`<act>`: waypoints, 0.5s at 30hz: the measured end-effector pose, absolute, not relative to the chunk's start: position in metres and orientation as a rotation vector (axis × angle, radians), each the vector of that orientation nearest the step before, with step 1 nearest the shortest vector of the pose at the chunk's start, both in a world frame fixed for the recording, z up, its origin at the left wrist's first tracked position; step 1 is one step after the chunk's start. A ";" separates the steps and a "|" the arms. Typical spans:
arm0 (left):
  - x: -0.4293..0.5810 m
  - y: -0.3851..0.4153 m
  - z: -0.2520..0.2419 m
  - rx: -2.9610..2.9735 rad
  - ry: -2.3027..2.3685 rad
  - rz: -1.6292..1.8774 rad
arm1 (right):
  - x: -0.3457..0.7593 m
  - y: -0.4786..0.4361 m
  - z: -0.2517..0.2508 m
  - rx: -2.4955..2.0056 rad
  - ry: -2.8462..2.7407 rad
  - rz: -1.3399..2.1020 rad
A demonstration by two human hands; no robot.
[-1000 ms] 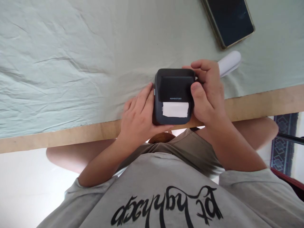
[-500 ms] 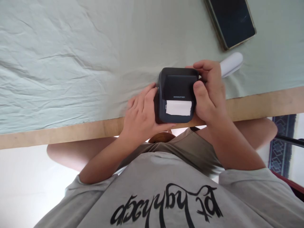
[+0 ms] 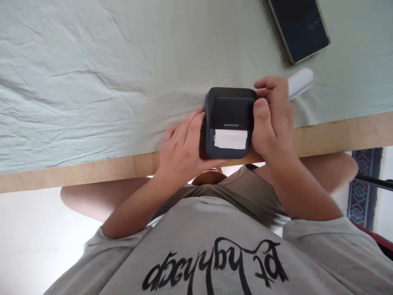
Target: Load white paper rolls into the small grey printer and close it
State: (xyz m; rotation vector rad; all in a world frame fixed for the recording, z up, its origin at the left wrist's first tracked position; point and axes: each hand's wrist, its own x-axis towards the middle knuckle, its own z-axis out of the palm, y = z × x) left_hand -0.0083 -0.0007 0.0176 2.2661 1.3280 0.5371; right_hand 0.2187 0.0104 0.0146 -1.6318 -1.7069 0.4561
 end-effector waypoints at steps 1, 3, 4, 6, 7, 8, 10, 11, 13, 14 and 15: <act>-0.008 -0.001 0.018 2.261 1.322 0.542 | 0.218 0.010 0.015 -1.631 -1.692 0.477; -0.009 -0.001 0.017 2.253 1.309 0.552 | 0.217 0.009 0.016 -1.629 -1.657 0.507; -0.009 -0.001 0.017 2.256 1.305 0.556 | 0.217 0.009 0.017 -1.630 -1.640 0.516; -0.010 -0.001 0.016 2.267 1.309 0.556 | 0.217 0.009 0.018 -1.628 -1.610 0.532; -0.010 0.000 0.016 2.273 1.312 0.555 | 0.217 0.008 0.019 -1.623 -1.598 0.546; -0.010 0.000 0.015 2.277 1.311 0.556 | 0.217 0.008 0.019 -1.614 -1.587 0.564; -0.011 0.000 0.015 2.274 1.298 0.569 | 0.218 0.008 0.019 -1.599 -1.560 0.616; -0.012 0.001 0.014 2.268 1.289 0.580 | 0.219 0.008 0.019 -1.594 -1.546 0.640; -0.012 0.001 0.015 2.260 1.277 0.603 | 0.220 0.007 0.018 -1.585 -1.525 0.673; -0.012 0.000 0.015 2.262 1.276 0.616 | 0.220 0.007 0.018 -1.581 -1.516 0.685; -0.012 0.000 0.015 2.264 1.283 0.626 | 0.221 0.007 0.017 -1.573 -1.511 0.693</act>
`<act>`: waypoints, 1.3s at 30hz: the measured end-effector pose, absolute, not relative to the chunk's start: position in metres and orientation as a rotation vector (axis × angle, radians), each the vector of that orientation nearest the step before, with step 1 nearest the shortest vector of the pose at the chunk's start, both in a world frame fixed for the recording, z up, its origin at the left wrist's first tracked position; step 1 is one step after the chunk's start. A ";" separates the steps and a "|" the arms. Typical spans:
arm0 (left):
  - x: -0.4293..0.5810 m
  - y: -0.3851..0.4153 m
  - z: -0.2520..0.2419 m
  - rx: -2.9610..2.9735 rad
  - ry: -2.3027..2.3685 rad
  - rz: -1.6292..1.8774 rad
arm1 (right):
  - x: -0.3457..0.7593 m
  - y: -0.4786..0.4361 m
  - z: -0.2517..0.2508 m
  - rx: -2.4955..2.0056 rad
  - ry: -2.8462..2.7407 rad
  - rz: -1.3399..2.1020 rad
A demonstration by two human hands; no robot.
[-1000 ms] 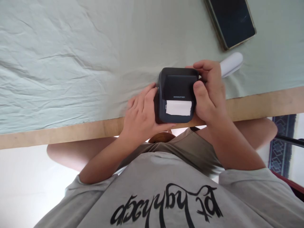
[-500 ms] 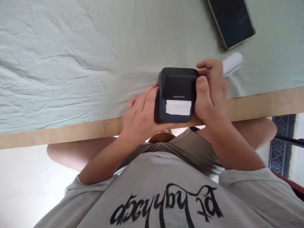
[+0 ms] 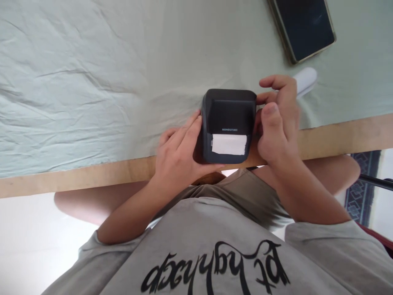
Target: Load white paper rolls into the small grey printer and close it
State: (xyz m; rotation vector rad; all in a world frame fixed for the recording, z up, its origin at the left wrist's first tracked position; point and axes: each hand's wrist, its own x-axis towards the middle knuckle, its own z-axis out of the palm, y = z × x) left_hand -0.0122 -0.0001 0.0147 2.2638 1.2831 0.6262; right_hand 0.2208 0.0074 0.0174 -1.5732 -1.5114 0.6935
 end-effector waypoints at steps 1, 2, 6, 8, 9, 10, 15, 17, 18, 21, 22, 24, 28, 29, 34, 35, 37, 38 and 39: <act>-0.012 -0.001 0.015 2.265 1.296 0.635 | 0.221 0.007 0.017 -1.563 -1.509 0.698; -0.012 -0.001 0.015 2.267 1.312 0.640 | 0.221 0.008 0.017 -1.554 -1.508 0.697; -0.009 -0.002 0.015 2.294 1.353 0.659 | 0.222 0.008 0.015 -1.547 -1.531 0.673; -0.009 -0.002 0.016 2.297 1.357 0.650 | 0.222 0.009 0.015 -1.551 -1.555 0.658; -0.009 -0.002 0.016 2.285 1.361 0.630 | 0.223 0.009 0.014 -1.554 -1.565 0.648; -0.009 -0.001 0.017 2.268 1.366 0.597 | 0.223 0.009 0.014 -1.558 -1.571 0.636; -0.009 -0.001 0.018 2.220 1.379 0.506 | 0.223 0.010 0.013 -1.572 -1.572 0.599; -0.009 -0.001 0.017 2.213 1.380 0.508 | 0.223 0.010 0.012 -1.576 -1.580 0.592; -0.010 -0.001 0.017 2.208 1.383 0.510 | 0.223 0.011 0.012 -1.579 -1.585 0.586; -0.011 -0.001 0.016 2.189 1.391 0.504 | 0.224 0.013 0.008 -1.583 -1.572 0.584; -0.011 -0.001 0.016 2.184 1.390 0.498 | 0.224 0.014 0.007 -1.582 -1.559 0.595; -0.013 0.000 0.015 2.183 1.380 0.489 | 0.224 0.015 0.003 -1.567 -1.543 0.612; -0.014 0.001 0.012 2.197 1.373 0.498 | 0.228 0.012 -0.005 -1.500 -1.565 0.590; -0.014 0.002 0.011 2.202 1.369 0.500 | 0.230 0.011 -0.008 -1.472 -1.577 0.588; -0.011 0.002 0.013 2.207 1.346 0.497 | 0.241 0.008 -0.017 -1.322 -1.696 0.653; -0.011 0.002 0.013 2.206 1.349 0.495 | 0.242 0.009 -0.017 -1.318 -1.702 0.645; -0.010 0.001 0.014 2.206 1.360 0.493 | 0.243 0.010 -0.011 -1.332 -1.688 0.584; -0.010 0.000 0.014 2.208 1.363 0.491 | 0.242 0.011 -0.006 -1.341 -1.668 0.544; -0.010 0.000 0.014 2.210 1.361 0.490 | 0.240 0.012 0.000 -1.348 -1.643 0.509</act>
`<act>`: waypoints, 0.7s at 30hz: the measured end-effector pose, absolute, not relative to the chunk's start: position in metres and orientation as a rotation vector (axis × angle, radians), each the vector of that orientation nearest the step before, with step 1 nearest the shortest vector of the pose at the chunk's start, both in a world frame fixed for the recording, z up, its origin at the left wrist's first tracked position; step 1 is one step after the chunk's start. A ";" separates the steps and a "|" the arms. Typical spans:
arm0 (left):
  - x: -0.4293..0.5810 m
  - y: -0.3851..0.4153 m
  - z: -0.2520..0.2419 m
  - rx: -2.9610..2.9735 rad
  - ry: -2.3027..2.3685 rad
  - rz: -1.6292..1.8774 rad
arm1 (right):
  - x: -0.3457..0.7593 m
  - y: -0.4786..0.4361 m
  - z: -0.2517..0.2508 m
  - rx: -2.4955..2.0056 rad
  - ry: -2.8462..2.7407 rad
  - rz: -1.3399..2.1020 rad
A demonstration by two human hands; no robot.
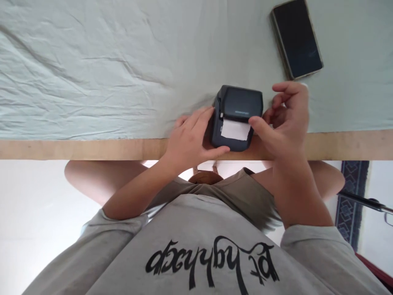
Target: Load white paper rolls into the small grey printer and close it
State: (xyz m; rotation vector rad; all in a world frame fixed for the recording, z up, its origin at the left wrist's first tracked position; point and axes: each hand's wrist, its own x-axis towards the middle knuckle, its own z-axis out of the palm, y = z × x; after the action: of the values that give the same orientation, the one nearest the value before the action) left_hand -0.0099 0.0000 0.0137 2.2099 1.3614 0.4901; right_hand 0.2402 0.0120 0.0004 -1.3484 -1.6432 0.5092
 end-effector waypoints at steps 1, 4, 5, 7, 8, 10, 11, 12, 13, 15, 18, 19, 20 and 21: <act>-0.010 0.000 0.013 2.211 1.357 0.488 | 0.238 0.013 0.008 -1.360 -1.623 0.491; -0.010 0.001 0.012 2.205 1.350 0.478 | 0.228 0.017 0.033 -1.438 -1.600 0.491; -0.010 0.001 0.012 2.200 1.353 0.475 | 0.225 0.018 0.040 -1.464 -1.600 0.485; -0.010 0.002 0.012 2.189 1.359 0.468 | 0.220 0.020 0.051 -1.493 -1.599 0.470; -0.010 0.002 0.013 2.185 1.357 0.468 | 0.219 0.021 0.054 -1.492 -1.593 0.459; -0.010 0.003 0.014 2.175 1.352 0.464 | 0.217 0.021 0.056 -1.481 -1.586 0.450; -0.009 0.003 0.015 2.167 1.350 0.460 | 0.218 0.021 0.055 -1.473 -1.590 0.454; -0.009 0.003 0.016 2.156 1.352 0.455 | 0.218 0.021 0.054 -1.464 -1.608 0.467; -0.009 0.003 0.017 2.144 1.355 0.450 | 0.219 0.021 0.053 -1.453 -1.641 0.478; -0.008 0.003 0.019 2.117 1.364 0.444 | 0.220 0.023 0.053 -1.434 -1.768 0.481; -0.008 0.003 0.020 2.088 1.365 0.449 | 0.221 0.031 0.060 -1.495 -2.069 0.401; -0.008 0.003 0.020 2.082 1.361 0.450 | 0.221 0.035 0.063 -1.549 -2.172 0.365; -0.008 0.003 0.019 2.077 1.358 0.453 | 0.221 0.040 0.066 -1.617 -2.270 0.331; -0.008 0.003 0.019 2.076 1.353 0.454 | 0.221 0.044 0.069 -1.689 -2.362 0.310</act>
State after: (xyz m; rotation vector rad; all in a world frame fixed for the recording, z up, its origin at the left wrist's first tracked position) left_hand -0.0083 0.0031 0.0188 2.0755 1.3533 0.4536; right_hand 0.2209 0.0441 0.0693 -1.6889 -2.3620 0.3104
